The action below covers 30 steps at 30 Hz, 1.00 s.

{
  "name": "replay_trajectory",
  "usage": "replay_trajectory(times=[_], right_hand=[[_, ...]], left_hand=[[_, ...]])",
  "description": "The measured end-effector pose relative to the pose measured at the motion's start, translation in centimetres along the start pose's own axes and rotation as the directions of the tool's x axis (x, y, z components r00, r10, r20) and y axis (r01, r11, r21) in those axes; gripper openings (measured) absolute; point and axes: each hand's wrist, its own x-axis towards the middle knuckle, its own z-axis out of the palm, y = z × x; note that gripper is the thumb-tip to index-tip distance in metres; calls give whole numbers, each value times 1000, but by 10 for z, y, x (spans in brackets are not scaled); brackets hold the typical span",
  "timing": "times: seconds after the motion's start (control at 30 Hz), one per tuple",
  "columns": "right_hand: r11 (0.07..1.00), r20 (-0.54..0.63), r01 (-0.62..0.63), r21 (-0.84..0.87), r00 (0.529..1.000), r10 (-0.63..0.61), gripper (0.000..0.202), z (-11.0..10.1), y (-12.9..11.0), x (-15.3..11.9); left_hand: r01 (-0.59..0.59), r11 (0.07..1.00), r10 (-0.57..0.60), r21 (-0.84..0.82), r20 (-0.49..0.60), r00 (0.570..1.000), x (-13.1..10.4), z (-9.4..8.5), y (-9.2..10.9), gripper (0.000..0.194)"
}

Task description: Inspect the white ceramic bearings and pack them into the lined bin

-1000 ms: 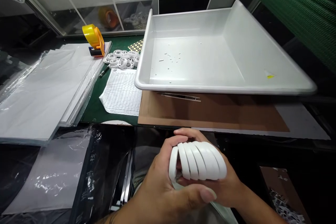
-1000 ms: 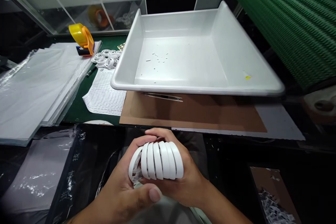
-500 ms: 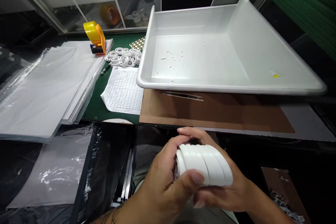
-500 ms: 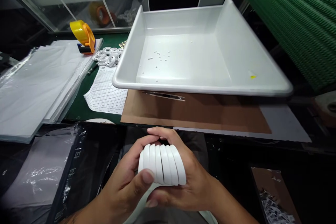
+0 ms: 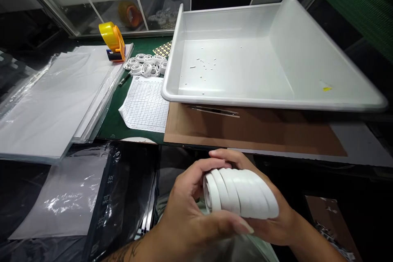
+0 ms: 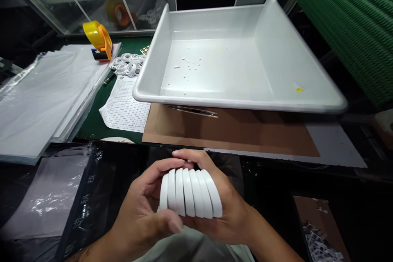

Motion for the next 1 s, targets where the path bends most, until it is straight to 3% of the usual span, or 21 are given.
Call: replay_trajectory(times=[0.2, 0.3, 0.43, 0.6, 0.7, 0.77, 0.87, 1.0], right_hand=[[1000, 5, 4, 3, 1000, -4, 78, -1, 2, -2], [1000, 3, -5, -9, 1000, 5, 82, -1, 1, -2], [972, -8, 140, -187, 990, -144, 66, -2, 1, -1], [930, 13, 187, -318, 981, -193, 76, -2, 1, 0], [979, 45, 135, -152, 991, -129, 93, -1, -2, -1], [995, 63, 79, -55, 995, -75, 86, -1, -5, -2], [986, 60, 109, -129, 993, -102, 72, -3, -8, -3], [945, 87, 184, -270, 982, -167, 81, -7, -7, -4]], left_hand=[[-68, 996, 68, 53, 14, 998, 2, 2, 5, 62], [0, 1000, 0, -8, 57, 998, 3, 2, 5, 55], [122, 988, -118, -94, 41, 992, 2, 2, 4, 66], [151, 989, -150, -6, 28, 988, -2, 1, 3, 61], [134, 990, -136, 45, 50, 989, -3, 1, 5, 58], [116, 992, -119, 52, 59, 991, -4, 1, 6, 56], [78, 997, -77, -17, 63, 995, -3, 2, 7, 50], [-19, 998, 22, -56, 51, 998, 0, 3, 7, 37]])
